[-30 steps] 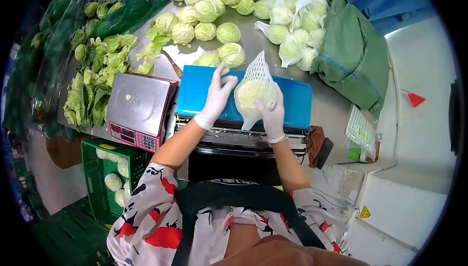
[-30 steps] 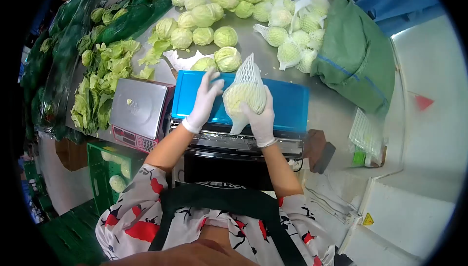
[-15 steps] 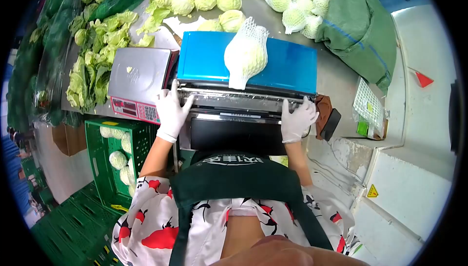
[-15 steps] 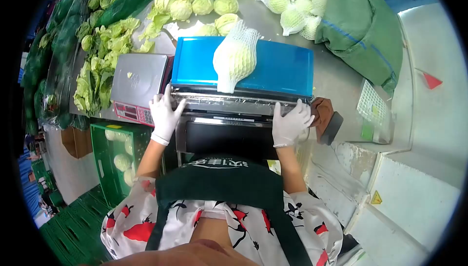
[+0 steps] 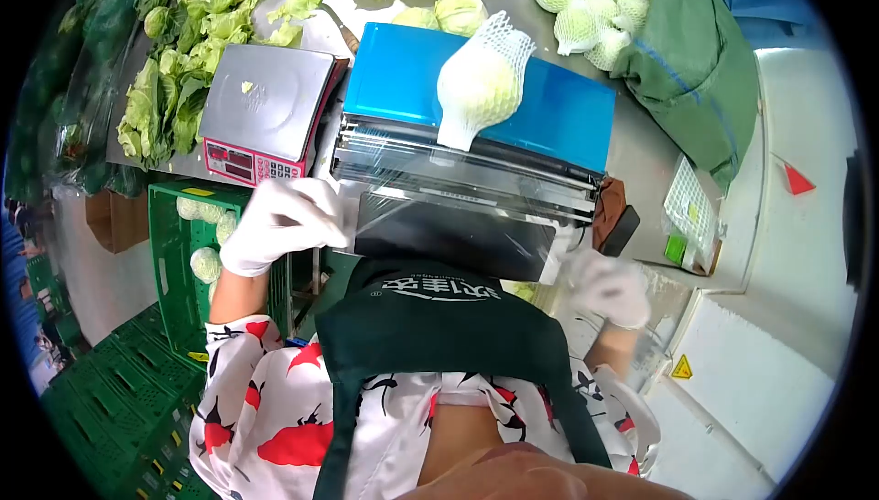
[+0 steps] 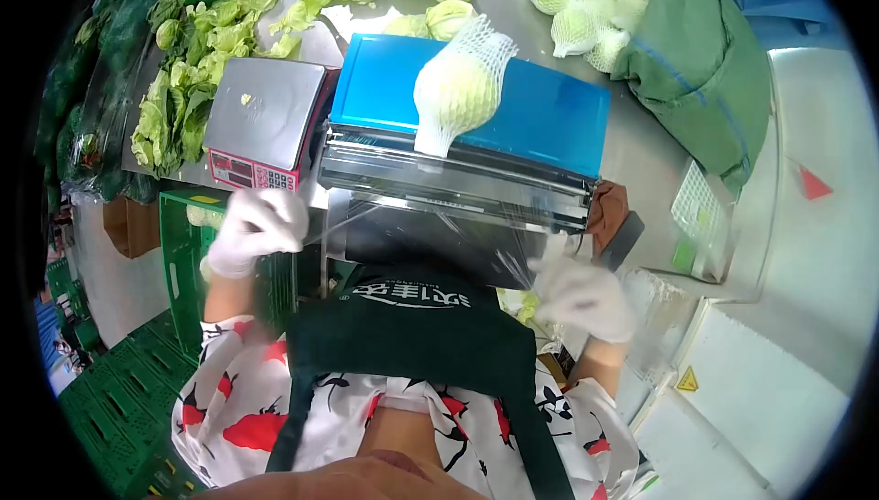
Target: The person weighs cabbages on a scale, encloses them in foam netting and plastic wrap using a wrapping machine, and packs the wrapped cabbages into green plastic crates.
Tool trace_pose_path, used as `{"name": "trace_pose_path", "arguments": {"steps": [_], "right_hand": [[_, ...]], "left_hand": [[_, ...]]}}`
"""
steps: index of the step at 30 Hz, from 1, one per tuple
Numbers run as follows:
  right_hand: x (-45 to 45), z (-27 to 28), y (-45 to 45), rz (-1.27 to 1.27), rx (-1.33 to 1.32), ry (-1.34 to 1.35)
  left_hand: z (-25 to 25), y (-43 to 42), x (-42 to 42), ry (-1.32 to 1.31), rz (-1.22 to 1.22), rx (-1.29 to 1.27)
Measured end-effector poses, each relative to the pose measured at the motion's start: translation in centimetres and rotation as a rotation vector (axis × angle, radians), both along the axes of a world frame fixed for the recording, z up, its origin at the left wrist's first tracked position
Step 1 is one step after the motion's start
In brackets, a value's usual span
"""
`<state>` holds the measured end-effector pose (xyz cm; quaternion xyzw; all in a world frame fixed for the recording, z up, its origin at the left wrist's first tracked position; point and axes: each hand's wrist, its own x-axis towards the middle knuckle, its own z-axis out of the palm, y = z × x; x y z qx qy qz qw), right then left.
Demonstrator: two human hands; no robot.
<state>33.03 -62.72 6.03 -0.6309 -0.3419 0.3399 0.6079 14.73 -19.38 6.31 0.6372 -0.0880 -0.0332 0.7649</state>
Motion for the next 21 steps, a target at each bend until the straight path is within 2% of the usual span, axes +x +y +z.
{"name": "trace_pose_path", "arguments": {"steps": [1,2,3,4,6,8,10,13,16,17,18,20,21], "right_hand": [[1.8,-0.6,-0.6,0.092,0.246,0.023],[3.1,0.0,0.8,-0.013,0.261,0.017],[4.4,0.7,2.2,-0.119,0.273,0.009],[5.4,2.3,5.9,-0.419,0.051,-0.027],[10.6,0.1,12.5,-0.263,-0.185,-0.581],[12.6,-9.9,17.3,-0.022,-0.445,-0.739],[13.8,-11.9,19.0,-0.012,-0.240,-0.449],[13.1,-11.5,18.5,-0.054,-0.293,-0.176],[9.7,-11.9,16.9,-0.043,-0.054,0.114],[7.6,-9.9,16.1,-0.058,-0.058,0.381],[5.6,-8.4,15.1,-0.064,-0.103,0.388],[1.6,-6.2,12.7,-0.068,-0.194,0.420],[-0.5,-5.2,11.5,-0.049,-0.275,0.532]], "left_hand": [[0.9,0.0,0.8,0.022,0.120,-0.071],[1.5,-0.4,2.3,0.040,0.238,-0.141],[1.6,-1.2,5.6,-0.065,0.330,0.088],[1.5,-1.3,9.6,-0.172,0.421,0.317],[-3.3,0.4,14.8,-0.203,0.283,0.773],[-11.8,0.3,19.6,-0.353,0.136,1.098],[-12.7,-0.9,21.2,-0.157,0.016,0.783],[-12.2,-1.4,21.1,0.051,-0.088,0.307],[-11.1,-3.2,18.2,0.251,-0.049,0.082],[-11.1,-4.3,16.6,0.361,-0.007,-0.100],[-9.5,-5.4,14.3,0.424,0.007,-0.148],[-8.1,-6.8,10.4,0.523,-0.059,-0.077],[-7.9,-7.6,8.3,0.630,-0.110,-0.111]]}}
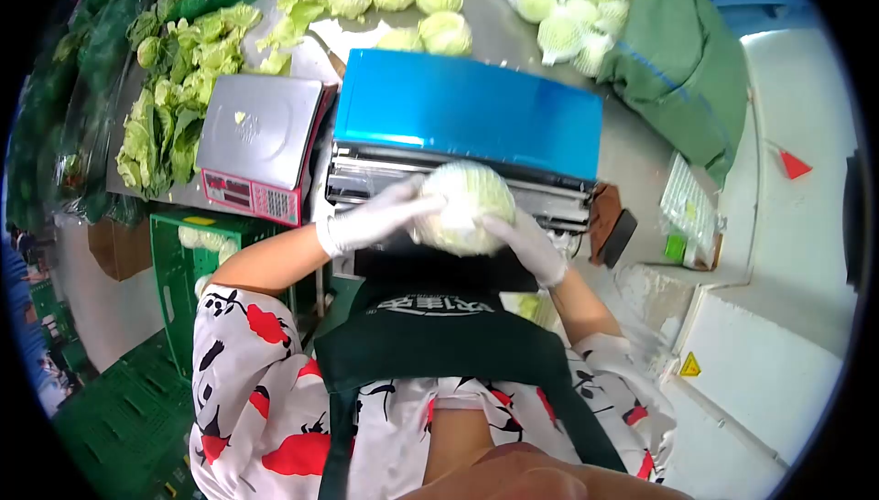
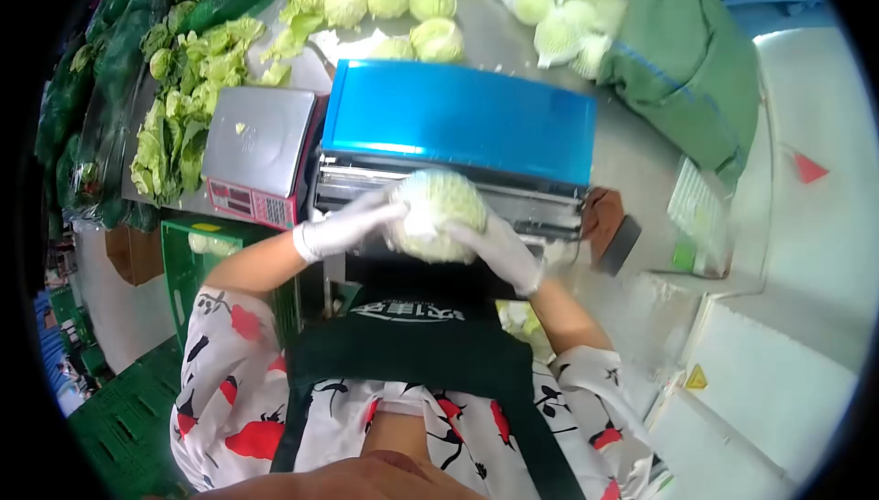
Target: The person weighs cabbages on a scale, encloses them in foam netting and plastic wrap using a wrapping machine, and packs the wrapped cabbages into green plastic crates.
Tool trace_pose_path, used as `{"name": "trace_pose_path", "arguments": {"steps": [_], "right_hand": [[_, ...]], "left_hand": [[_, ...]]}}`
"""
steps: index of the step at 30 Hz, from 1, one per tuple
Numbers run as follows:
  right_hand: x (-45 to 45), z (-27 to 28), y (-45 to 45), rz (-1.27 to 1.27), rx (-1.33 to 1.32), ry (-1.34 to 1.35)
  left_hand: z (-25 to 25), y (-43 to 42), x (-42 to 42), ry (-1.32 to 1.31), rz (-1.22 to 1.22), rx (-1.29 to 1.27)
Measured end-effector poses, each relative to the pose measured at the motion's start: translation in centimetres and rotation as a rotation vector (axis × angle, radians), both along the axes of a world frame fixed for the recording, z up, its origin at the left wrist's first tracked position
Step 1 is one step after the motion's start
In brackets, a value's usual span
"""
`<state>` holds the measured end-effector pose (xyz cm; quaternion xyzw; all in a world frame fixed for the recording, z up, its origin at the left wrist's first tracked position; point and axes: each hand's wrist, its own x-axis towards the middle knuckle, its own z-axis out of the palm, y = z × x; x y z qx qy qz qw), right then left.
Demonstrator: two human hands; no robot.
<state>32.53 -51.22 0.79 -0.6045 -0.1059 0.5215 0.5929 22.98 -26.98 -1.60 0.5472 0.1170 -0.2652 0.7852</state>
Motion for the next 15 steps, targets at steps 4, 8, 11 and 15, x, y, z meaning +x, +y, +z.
{"name": "trace_pose_path", "arguments": {"steps": [4,8,11,15], "right_hand": [[-7.9,-4.0,-4.6,0.085,-0.162,0.156],[-8.7,-8.9,-4.0,0.037,-0.225,0.473],[-8.1,-9.2,-4.3,0.059,-0.151,0.656],[-11.0,-9.7,-7.9,-0.014,-0.096,0.025]], "left_hand": [[-2.4,-2.7,-7.1,0.314,-0.197,-0.172],[-6.2,-3.0,-8.1,0.431,-0.179,-0.227],[-5.7,-3.4,-9.4,0.497,0.004,-0.433],[-8.6,-2.5,-15.8,0.237,0.057,-0.046]]}}
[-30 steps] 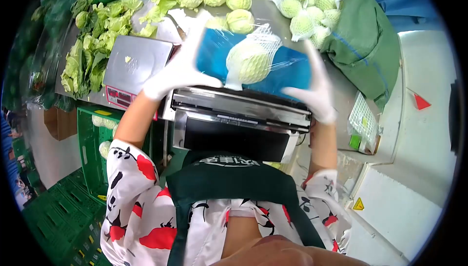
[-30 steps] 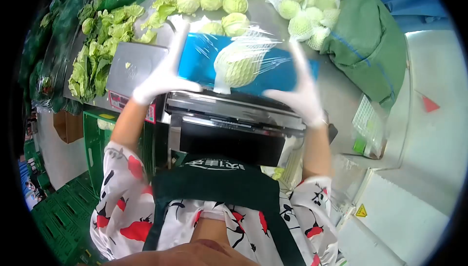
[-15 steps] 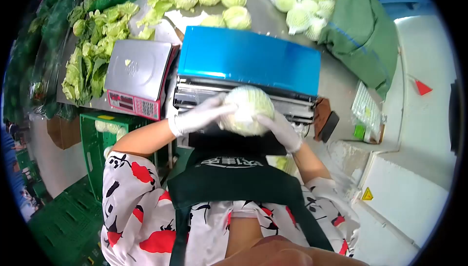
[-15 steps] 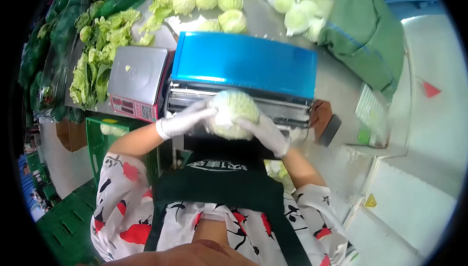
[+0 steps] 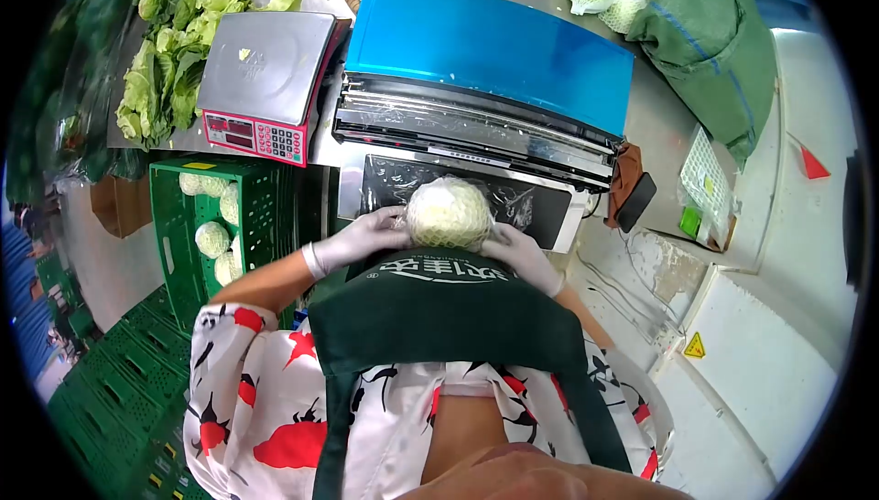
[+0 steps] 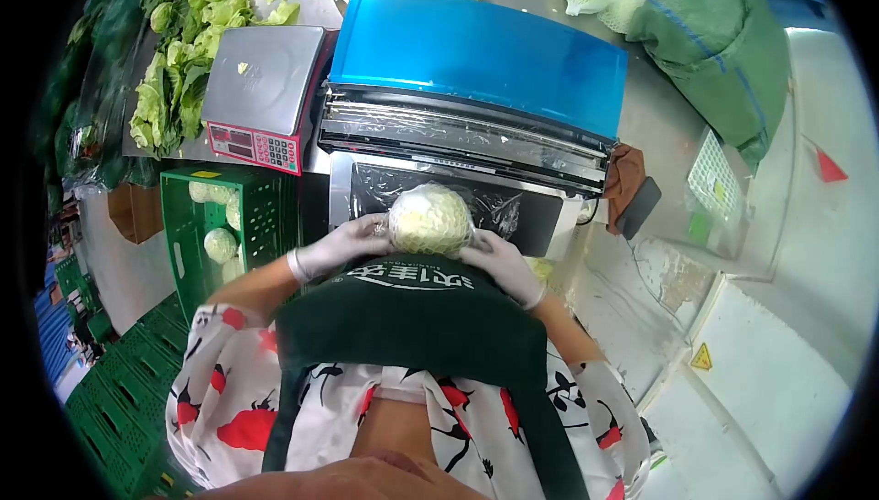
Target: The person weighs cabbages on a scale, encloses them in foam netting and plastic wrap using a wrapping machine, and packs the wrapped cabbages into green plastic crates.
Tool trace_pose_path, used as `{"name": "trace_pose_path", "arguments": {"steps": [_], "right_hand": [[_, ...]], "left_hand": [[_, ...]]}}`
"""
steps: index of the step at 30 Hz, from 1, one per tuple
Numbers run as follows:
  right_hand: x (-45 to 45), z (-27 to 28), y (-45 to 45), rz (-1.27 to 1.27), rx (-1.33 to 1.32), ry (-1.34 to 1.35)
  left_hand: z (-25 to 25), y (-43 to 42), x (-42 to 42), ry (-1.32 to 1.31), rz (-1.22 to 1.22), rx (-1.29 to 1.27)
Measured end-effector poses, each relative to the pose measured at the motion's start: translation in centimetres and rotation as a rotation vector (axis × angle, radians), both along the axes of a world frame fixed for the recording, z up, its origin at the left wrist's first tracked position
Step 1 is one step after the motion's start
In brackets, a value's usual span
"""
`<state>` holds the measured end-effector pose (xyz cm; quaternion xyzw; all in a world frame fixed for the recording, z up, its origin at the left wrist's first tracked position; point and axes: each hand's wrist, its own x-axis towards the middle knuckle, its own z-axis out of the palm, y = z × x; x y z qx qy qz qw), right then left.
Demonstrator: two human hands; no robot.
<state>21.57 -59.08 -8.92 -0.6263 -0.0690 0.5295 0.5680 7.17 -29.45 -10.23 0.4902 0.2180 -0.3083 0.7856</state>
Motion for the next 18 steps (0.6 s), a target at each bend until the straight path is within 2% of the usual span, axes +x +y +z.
{"name": "trace_pose_path", "arguments": {"steps": [2,3,4,5,6,7,8,9,10,11,12,13,14,15,16,17,18], "right_hand": [[-1.8,0.3,-1.6,0.093,-0.175,-1.135],[-2.7,0.4,-2.3,-0.069,-0.229,-0.818],[-3.2,0.4,-2.7,-0.224,-0.276,-0.501],[-3.0,1.2,-2.1,-0.393,-0.240,-0.396],[-2.6,1.4,-2.4,-0.457,-0.203,-0.232],[-2.0,1.5,-3.1,-0.521,-0.165,-0.066],[-1.7,1.4,-3.5,-0.579,-0.127,0.102],[-1.7,1.2,-3.5,-0.549,-0.175,0.143],[-2.4,0.0,-4.0,-0.370,-0.248,-0.111],[-3.8,-2.6,-5.1,-0.185,-0.318,-0.360],[-5.3,-6.0,-5.7,-0.013,-0.346,-0.471],[-6.8,-9.4,-6.3,0.154,-0.368,-0.597],[-8.4,-12.8,-7.0,0.305,-0.377,-0.725],[-9.5,-14.0,-4.7,0.461,-0.372,-0.863],[-9.4,-13.2,-1.4,0.280,-0.399,-0.542],[-8.9,-11.7,1.1,0.103,-0.419,-0.224],[-8.9,-11.3,1.4,0.011,-0.309,-0.054]], "left_hand": [[1.1,-0.4,-1.6,-0.407,-0.112,0.651],[0.5,-0.9,-2.1,-0.652,-0.045,0.929],[0.4,-0.8,-2.3,-0.594,-0.014,0.936],[1.7,-0.5,-1.7,-0.534,0.021,0.942],[3.2,-0.2,-1.3,-0.468,0.051,0.945],[5.0,-0.6,-0.6,-0.277,0.231,0.722],[4.8,-0.7,-0.3,-0.260,0.414,0.507],[4.4,-0.5,-0.4,-0.220,0.471,0.399],[3.7,-0.4,-0.7,-0.179,0.525,0.292],[2.4,0.5,-2.0,-0.013,0.376,0.262],[-3.0,-0.4,-4.5,-0.044,0.402,0.214],[-6.2,-1.7,-6.0,-0.085,0.247,0.307],[-7.7,-2.7,-6.6,-0.127,0.094,0.399],[-8.3,-3.7,-5.9,-0.142,-0.018,0.417],[-8.9,-4.3,-4.7,-0.158,-0.131,0.436],[-9.4,-4.5,-4.1,-0.300,-0.312,0.568],[-9.7,-4.7,-3.7,-0.439,-0.489,0.702]]}}
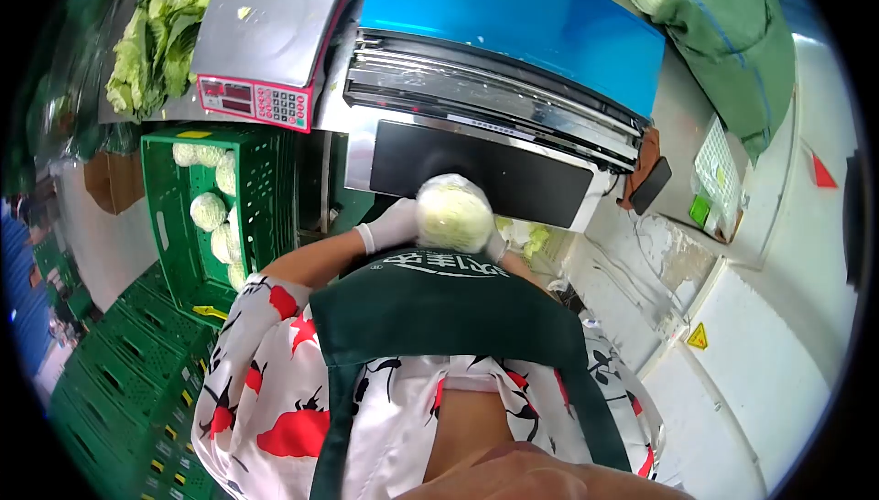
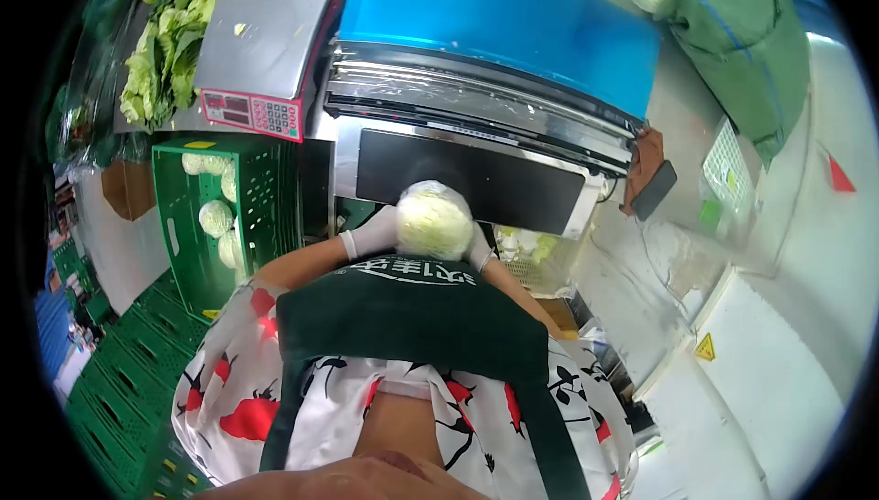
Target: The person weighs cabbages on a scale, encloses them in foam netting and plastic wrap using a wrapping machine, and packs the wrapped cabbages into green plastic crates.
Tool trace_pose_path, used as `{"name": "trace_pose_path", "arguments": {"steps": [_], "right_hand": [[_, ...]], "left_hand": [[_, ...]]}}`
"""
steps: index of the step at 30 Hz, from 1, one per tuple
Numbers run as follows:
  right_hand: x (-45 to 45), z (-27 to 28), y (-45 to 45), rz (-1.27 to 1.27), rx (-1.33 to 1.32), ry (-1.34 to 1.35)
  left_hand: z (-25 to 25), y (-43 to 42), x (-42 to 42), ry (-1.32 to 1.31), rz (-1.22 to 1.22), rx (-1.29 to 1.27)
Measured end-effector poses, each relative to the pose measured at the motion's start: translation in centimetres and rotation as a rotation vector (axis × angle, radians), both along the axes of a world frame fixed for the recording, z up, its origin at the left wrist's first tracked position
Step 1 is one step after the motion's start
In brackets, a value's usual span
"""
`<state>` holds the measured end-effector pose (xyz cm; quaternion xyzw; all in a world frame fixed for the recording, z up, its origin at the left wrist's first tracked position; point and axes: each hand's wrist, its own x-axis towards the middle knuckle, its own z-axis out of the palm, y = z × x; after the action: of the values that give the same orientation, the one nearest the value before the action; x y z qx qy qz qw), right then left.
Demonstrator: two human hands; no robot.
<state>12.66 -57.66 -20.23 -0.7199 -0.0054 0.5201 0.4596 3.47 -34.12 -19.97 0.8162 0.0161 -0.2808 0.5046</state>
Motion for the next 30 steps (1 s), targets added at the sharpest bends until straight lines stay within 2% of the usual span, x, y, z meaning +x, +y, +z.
{"name": "trace_pose_path", "arguments": {"steps": [1,2,4,6,7,8,10,12,13,14,16,18,19,21,24,25,26,28,29,30], "right_hand": [[0.4,0.2,0.6,-0.105,0.118,0.150],[0.7,0.4,1.4,-0.205,0.236,0.306],[2.0,1.7,3.5,-0.311,0.417,0.573],[4.7,7.1,7.0,-0.262,0.524,0.712],[5.9,9.6,8.4,-0.225,0.567,0.735],[6.7,8.1,8.9,-0.187,0.741,0.928],[7.8,12.5,10.0,0.041,0.586,0.509],[7.0,12.9,11.0,-0.030,0.685,0.109],[6.3,13.0,11.1,-0.079,0.730,-0.087],[5.9,13.0,11.4,-0.134,0.774,-0.287],[5.8,13.0,11.8,-0.358,0.296,-0.695],[7.0,13.5,12.9,-0.361,0.335,-0.692],[7.6,14.1,13.2,-0.305,0.352,-0.630],[8.4,14.7,14.1,-0.249,0.403,-0.505],[9.4,13.7,14.2,-0.184,0.467,-0.350],[9.8,13.8,14.1,-0.170,0.457,-0.351],[10.1,13.9,14.1,-0.156,0.450,-0.349],[10.9,13.8,13.8,-0.167,0.420,-0.335],[11.2,13.8,13.7,-0.192,0.413,-0.306],[11.6,13.8,13.5,-0.218,0.407,-0.275]], "left_hand": [[-0.1,0.2,0.4,-0.111,-0.184,0.156],[1.9,1.3,1.0,-0.225,-0.196,0.163],[4.6,2.8,2.5,-0.603,-0.031,0.145],[9.9,3.5,6.3,-0.658,0.288,0.013],[13.4,4.0,7.8,-0.431,0.478,-0.196],[15.6,4.3,9.1,-0.210,0.661,-0.414],[15.2,3.3,10.2,-0.260,0.730,-0.577],[14.7,3.2,9.4,-0.340,0.731,-0.646],[13.3,3.4,8.3,-0.413,0.607,-0.624],[13.3,4.2,7.2,-0.174,0.567,-0.954],[13.6,6.4,4.2,0.362,0.403,-1.582],[9.7,8.0,1.3,0.350,0.673,-1.569],[4.9,8.6,-1.2,0.174,0.858,-1.456],[3.7,12.7,-5.5,-0.115,1.121,-1.356],[3.9,21.1,-12.4,-0.232,1.588,-1.563],[4.1,23.8,-15.3,-0.288,1.715,-1.540],[4.2,26.3,-18.2,-0.344,1.806,-1.445],[3.8,30.9,-24.0,-0.405,1.652,-0.331],[3.4,33.1,-26.9,-0.458,1.918,-0.580],[2.9,33.6,-27.6,-0.501,2.071,-0.468]]}}
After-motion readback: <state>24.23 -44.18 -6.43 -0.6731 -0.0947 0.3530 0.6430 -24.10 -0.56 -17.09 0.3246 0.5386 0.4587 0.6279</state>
